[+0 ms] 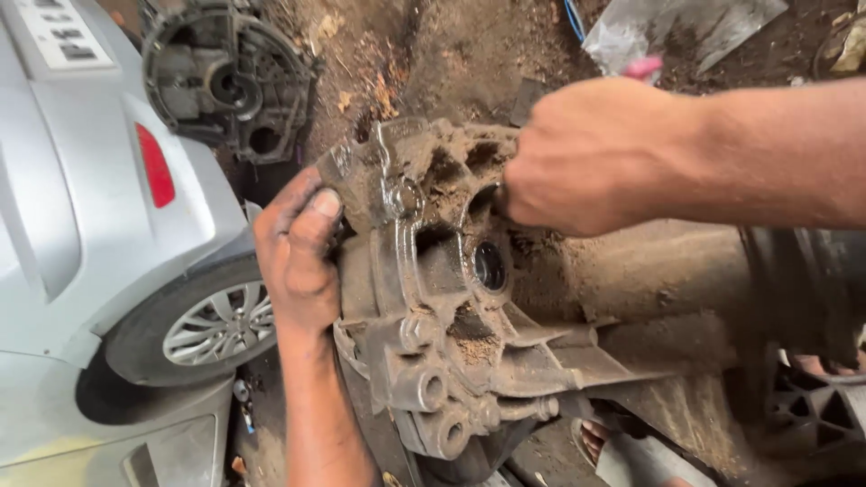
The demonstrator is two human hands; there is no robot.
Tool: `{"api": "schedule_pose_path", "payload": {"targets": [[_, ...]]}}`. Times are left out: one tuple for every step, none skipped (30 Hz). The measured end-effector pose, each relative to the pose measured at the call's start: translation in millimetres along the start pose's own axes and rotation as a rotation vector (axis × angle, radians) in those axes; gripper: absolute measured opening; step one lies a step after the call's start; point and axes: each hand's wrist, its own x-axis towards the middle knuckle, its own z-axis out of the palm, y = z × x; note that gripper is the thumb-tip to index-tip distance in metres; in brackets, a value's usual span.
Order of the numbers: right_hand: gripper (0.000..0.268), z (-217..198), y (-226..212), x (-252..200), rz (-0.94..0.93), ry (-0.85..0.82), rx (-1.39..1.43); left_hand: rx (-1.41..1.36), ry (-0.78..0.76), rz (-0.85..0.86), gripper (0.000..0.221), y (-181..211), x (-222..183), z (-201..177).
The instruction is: The person cleans a dirty metal engine component by scraping away thick mud with a small tool and their fingers. They then use a pink brush to scrub the internal crevices and surfaces of the part.
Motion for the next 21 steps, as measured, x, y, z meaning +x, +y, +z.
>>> {"api": "schedule_pose_path", "payload": {"targets": [[0.033, -8.5, 4.7, -4.3, -0.011, -0.043, -0.265, 0.011, 0.006, 0.011, 0.050, 10.2, 3.0, 2.9], [0.029, -14.5, 7.3, -8.0, -0.030, -0.094, -0.520, 0.020, 0.007, 0.010, 0.050, 18.5, 3.7, 6.7], [0.029, -18.1, 8.9, -14.0, -0.027, -0.093, -0.513, 0.022, 0.000, 0.010, 0.050, 15.5, 4.8, 5.1], [0.026, -20.4, 8.6, -19.4, -0.021, -0.139, -0.504, 0.002, -0.019, 0.006, 0.050, 10.7, 1.4, 4.4], [0.024, -23.9, 8.3, -24.4, -0.014, -0.186, -0.496, -0.020, -0.037, 0.001, 0.050, 6.3, -2.1, 2.7], [0.024, -21.4, 4.7, -24.0, -0.009, -0.183, -0.505, -0.020, -0.029, 0.009, 0.050, 2.8, -1.3, 0.8], [0.026, -19.6, 1.1, -24.0, 0.018, -0.156, -0.465, 0.005, -0.024, 0.006, 0.050, 0.0, -0.4, -1.7], [0.030, -16.9, -3.7, -23.1, 0.039, -0.127, -0.422, 0.033, -0.018, -0.004, 0.049, -3.0, -1.3, -4.7], [0.030, -1.5, -7.6, -17.7, 0.037, -0.122, -0.429, 0.035, -0.011, -0.003, 0.049, -0.5, -1.1, -4.7], [0.031, 17.0, -13.4, -13.0, 0.037, -0.017, -0.377, 0.021, -0.023, -0.008, 0.050, 0.5, -2.7, -2.7], [0.032, 36.0, -19.1, -8.4, 0.037, 0.087, -0.324, 0.008, -0.035, -0.013, 0.052, 1.3, -4.0, -0.2], [0.032, 36.0, -18.2, -7.7, 0.036, 0.087, -0.323, 0.008, -0.035, -0.014, 0.052, 2.9, -1.9, -0.1], [0.034, 35.7, -17.4, -7.3, 0.073, 0.125, -0.253, -0.006, -0.040, -0.001, 0.052, 4.7, 0.1, -0.2], [0.036, 36.1, -17.9, -7.4, 0.102, 0.158, -0.183, -0.023, -0.043, 0.003, 0.052, 6.1, -0.7, 0.3], [0.036, 23.0, -16.5, -10.7, 0.094, 0.153, -0.181, -0.025, -0.041, -0.005, 0.052, 4.1, -3.3, 1.1], [0.044, 8.2, -14.0, -13.9, 0.175, 0.029, 0.004, -0.018, -0.039, -0.012, 0.052, 4.1, -3.3, 0.3], [0.052, -7.2, -11.5, -18.0, 0.255, -0.095, 0.189, -0.012, -0.037, -0.018, 0.052, 5.1, -3.3, -0.7], [0.052, -3.2, -7.7, -18.9, 0.263, -0.089, 0.186, -0.011, -0.037, -0.008, 0.052, 0.6, -3.7, -1.7], [0.054, 0.5, -3.9, -19.7, 0.296, -0.188, 0.233, -0.014, -0.029, -0.021, 0.052, -3.9, -3.9, -3.0], [0.055, 4.0, 0.0, -19.9, 0.326, -0.285, 0.279, -0.017, -0.020, -0.036, 0.052, -8.6, -4.3, -4.6], [0.055, 0.8, -1.2, -23.6, 0.333, -0.278, 0.276, -0.015, -0.018, -0.026, 0.052, -2.7, -1.4, -5.1]]}}
